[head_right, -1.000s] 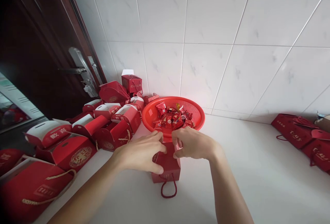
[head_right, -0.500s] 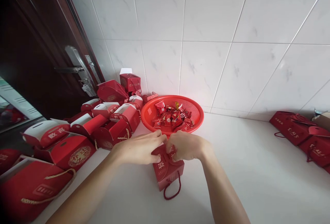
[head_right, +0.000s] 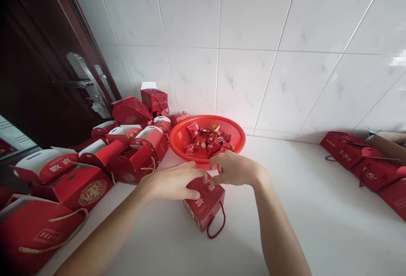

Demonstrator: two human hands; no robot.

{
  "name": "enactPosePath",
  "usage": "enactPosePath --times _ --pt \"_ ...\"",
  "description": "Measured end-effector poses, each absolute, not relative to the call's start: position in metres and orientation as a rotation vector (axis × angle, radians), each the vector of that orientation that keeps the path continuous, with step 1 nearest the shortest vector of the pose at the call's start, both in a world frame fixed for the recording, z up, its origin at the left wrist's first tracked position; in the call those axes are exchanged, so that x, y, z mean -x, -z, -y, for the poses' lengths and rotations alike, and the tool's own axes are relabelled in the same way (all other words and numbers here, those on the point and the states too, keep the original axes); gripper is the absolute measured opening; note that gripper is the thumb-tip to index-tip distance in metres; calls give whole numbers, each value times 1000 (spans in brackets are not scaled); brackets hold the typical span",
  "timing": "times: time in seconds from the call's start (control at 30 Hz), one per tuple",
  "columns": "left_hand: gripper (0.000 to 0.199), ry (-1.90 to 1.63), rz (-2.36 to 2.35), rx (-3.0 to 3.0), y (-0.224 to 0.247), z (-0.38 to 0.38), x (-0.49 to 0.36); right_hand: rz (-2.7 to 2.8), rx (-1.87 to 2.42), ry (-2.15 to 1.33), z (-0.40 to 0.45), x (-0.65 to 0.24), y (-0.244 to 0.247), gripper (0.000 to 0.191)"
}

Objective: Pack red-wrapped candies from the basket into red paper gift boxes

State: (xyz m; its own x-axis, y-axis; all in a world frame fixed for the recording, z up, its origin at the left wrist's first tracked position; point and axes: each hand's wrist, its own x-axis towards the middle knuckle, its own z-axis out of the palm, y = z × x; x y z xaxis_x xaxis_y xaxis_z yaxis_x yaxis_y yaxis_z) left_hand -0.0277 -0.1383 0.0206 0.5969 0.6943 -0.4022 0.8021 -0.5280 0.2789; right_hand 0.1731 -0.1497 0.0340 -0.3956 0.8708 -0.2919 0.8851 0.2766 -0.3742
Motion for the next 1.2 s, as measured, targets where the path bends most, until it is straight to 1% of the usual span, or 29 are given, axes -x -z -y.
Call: enactPosePath --times 0.17,0.3,0.37,0.47,0.63,0.83,0.97,1.07,1.2 --pt "44 297 -1187 -2416 -11 142 23 -2337 -1802 774 162 -193 -26 34" --pt "48 317 -1162 -2410 -6 141 18 -2247 -1791 814 170 -212 -12 41" --pt "50 362 -1160 -2386 -8 140 17 -2256 -1774 887 172 -220 -4 47" --pt "53 400 -1169 -2367 -12 138 17 -2313 -1656 1138 169 -228 10 51" --pt "54 407 -1162 -2377 -15 136 18 -2392 -1373 1561 158 -229 36 39" --pt "53 369 -1157 -2407 -13 133 18 -2262 -1290 2110 153 -230 49 36" --pt "58 282 -1184 -2368 -3 128 17 -2326 -1303 2341 153 -231 46 36" --pt "60 190 -1179 -2361 4 127 14 -2361 -1447 2343 156 -225 37 33" --pt "55 204 -1149 -2279 0 130 14 -2380 -1586 2121 164 -211 25 30"
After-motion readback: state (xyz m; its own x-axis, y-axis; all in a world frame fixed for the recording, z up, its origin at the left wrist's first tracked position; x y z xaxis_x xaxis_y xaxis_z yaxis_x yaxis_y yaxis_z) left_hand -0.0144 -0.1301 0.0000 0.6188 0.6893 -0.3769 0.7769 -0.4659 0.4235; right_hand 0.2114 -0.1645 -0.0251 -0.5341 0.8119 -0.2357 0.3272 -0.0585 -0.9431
